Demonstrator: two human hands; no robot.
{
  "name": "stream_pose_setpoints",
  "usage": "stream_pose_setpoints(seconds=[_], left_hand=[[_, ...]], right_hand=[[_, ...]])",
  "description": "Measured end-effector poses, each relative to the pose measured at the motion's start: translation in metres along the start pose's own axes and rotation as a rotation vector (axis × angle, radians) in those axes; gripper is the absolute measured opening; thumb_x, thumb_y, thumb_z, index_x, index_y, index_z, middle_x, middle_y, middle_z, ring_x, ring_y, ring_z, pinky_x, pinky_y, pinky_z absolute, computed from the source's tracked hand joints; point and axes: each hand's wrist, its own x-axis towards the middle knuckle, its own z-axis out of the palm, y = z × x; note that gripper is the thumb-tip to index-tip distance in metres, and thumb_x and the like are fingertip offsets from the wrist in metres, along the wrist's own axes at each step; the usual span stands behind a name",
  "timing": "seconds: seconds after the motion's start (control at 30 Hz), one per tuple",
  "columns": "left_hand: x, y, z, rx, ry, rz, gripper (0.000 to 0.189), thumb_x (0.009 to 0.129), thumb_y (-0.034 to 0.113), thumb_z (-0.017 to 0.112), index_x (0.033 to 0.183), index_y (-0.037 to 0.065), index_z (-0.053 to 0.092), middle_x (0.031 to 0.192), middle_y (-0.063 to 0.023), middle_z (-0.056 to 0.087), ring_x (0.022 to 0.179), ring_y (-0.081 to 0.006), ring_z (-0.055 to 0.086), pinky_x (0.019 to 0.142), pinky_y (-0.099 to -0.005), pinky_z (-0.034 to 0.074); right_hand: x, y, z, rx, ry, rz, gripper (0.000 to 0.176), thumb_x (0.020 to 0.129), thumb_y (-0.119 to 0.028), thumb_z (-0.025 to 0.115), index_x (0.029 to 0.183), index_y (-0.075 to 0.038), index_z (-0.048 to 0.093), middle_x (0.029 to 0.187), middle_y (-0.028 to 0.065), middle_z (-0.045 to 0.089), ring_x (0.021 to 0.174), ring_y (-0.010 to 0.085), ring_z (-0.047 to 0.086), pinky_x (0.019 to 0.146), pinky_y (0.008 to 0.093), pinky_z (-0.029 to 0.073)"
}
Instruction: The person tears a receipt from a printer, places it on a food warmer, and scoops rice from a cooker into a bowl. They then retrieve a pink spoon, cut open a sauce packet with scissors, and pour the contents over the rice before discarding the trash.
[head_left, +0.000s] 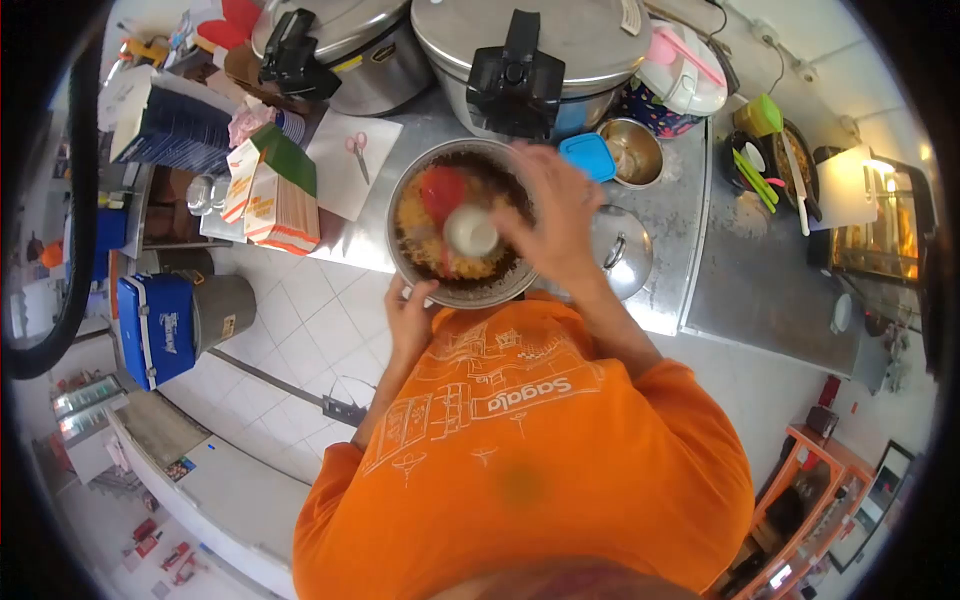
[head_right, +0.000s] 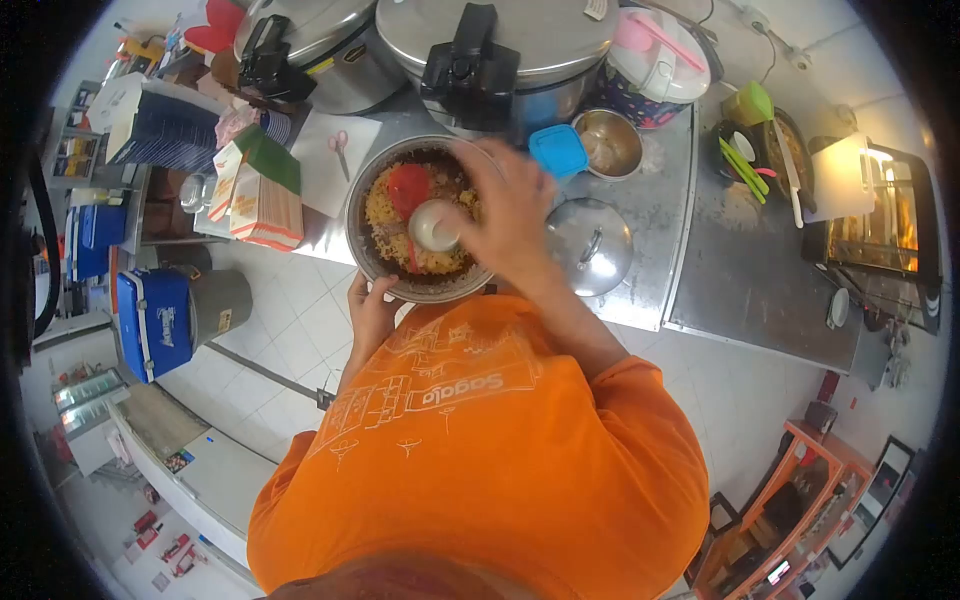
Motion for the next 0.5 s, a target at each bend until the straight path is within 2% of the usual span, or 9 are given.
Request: stream_pose_setpoints(seconds=[0.03, 0.07, 0.1, 0.17, 0.23, 0.3, 0.4, 0.47, 0.5], left_hand=[[-0.002, 0.000, -0.003, -0.021, 0.009, -0.005, 0.035, 0.079, -0.003, 0.055, 0.114, -0.001, 0.053, 0.106, -0.0144, 0.058, 0.095, -0.0252, 0.060, 0.077, -0.0393, 0.058], [-0.004, 0.001, -0.006, -0.041, 0.017, -0.013, 0.033, 0.079, -0.003, 0.055, 0.112, -0.001, 0.054, 0.106, -0.0140, 0.058, 0.095, -0.0249, 0.060, 0.077, -0.0398, 0.058], [-0.007, 0.002, -0.009, -0.040, 0.029, -0.014, 0.033, 0.079, -0.003, 0.055, 0.112, -0.001, 0.054, 0.106, -0.0140, 0.058, 0.095, -0.0249, 0.060, 0.077, -0.0398, 0.058], [-0.009, 0.004, -0.012, -0.042, 0.062, -0.010, 0.034, 0.079, -0.003, 0.055, 0.113, 0.000, 0.054, 0.105, -0.0132, 0.058, 0.096, -0.0247, 0.060, 0.078, -0.0401, 0.058], [-0.007, 0.000, -0.022, -0.028, 0.081, 0.003, 0.037, 0.079, -0.003, 0.055, 0.116, 0.001, 0.052, 0.105, -0.0133, 0.058, 0.096, -0.0250, 0.060, 0.078, -0.0405, 0.058], [-0.005, 0.000, -0.027, -0.018, 0.090, 0.020, 0.040, 0.079, -0.002, 0.056, 0.119, 0.001, 0.050, 0.105, -0.0134, 0.057, 0.096, -0.0253, 0.060, 0.078, -0.0410, 0.057], [-0.004, 0.008, -0.033, 0.023, 0.113, 0.080, 0.048, 0.079, -0.001, 0.056, 0.125, 0.003, 0.046, 0.106, -0.0131, 0.057, 0.097, -0.0256, 0.060, 0.080, -0.0404, 0.057], [-0.006, 0.015, -0.037, 0.036, 0.107, 0.080, 0.052, 0.078, -0.001, 0.056, 0.129, 0.004, 0.043, 0.106, -0.0128, 0.057, 0.096, -0.0254, 0.060, 0.079, -0.0390, 0.056], [-0.006, 0.017, -0.043, 0.042, 0.082, 0.068, 0.052, 0.078, -0.001, 0.056, 0.129, 0.004, 0.043, 0.106, -0.0128, 0.057, 0.096, -0.0254, 0.060, 0.079, -0.0390, 0.056]], right_hand=[[0.005, 0.012, -0.002, 0.137, 0.183, 0.076, 0.056, 0.076, -0.037, 0.070, 0.125, -0.016, 0.054, 0.116, 0.0071, 0.055, 0.108, 0.0257, 0.046, 0.093, 0.0490, 0.027], [0.008, 0.022, -0.004, 0.061, 0.312, 0.146, 0.042, 0.077, -0.034, 0.068, 0.114, -0.015, 0.062, 0.105, 0.0073, 0.060, 0.103, 0.0246, 0.050, 0.092, 0.0460, 0.027], [0.006, 0.025, -0.009, 0.069, 0.304, 0.146, 0.042, 0.077, -0.034, 0.068, 0.114, -0.015, 0.062, 0.105, 0.0073, 0.060, 0.103, 0.0246, 0.050, 0.092, 0.0460, 0.027], [0.005, 0.026, -0.015, -0.037, -0.100, 0.263, 0.032, 0.077, -0.031, 0.068, 0.104, -0.015, 0.066, 0.097, 0.0073, 0.064, 0.102, 0.0245, 0.051, 0.091, 0.0442, 0.027], [-0.005, 0.011, 0.006, -0.068, -0.206, 0.180, 0.030, 0.077, -0.033, 0.068, 0.099, -0.013, 0.067, 0.090, 0.0061, 0.067, 0.103, 0.0262, 0.052, 0.093, 0.0450, 0.027], [-0.012, -0.019, 0.035, -0.246, -0.520, -0.085, 0.039, 0.075, -0.037, 0.068, 0.103, -0.009, 0.065, 0.092, 0.0096, 0.067, 0.103, 0.0302, 0.053, 0.097, 0.0455, 0.027], [-0.025, -0.037, 0.108, -0.398, -0.441, -0.195, 0.047, 0.074, -0.036, 0.068, 0.107, -0.003, 0.062, 0.091, 0.0142, 0.067, 0.105, 0.0353, 0.053, 0.100, 0.0454, 0.027], [-0.030, -0.030, 0.161, -0.581, -0.431, -0.237, 0.052, 0.067, -0.037, 0.071, 0.110, -0.009, 0.061, 0.089, 0.0159, 0.065, 0.101, 0.0326, 0.053, 0.098, 0.0487, 0.028], [-0.026, -0.037, 0.151, -0.597, -0.430, -0.211, 0.052, 0.067, -0.037, 0.071, 0.110, -0.009, 0.061, 0.089, 0.0159, 0.065, 0.101, 0.0326, 0.053, 0.098, 0.0487, 0.028]])
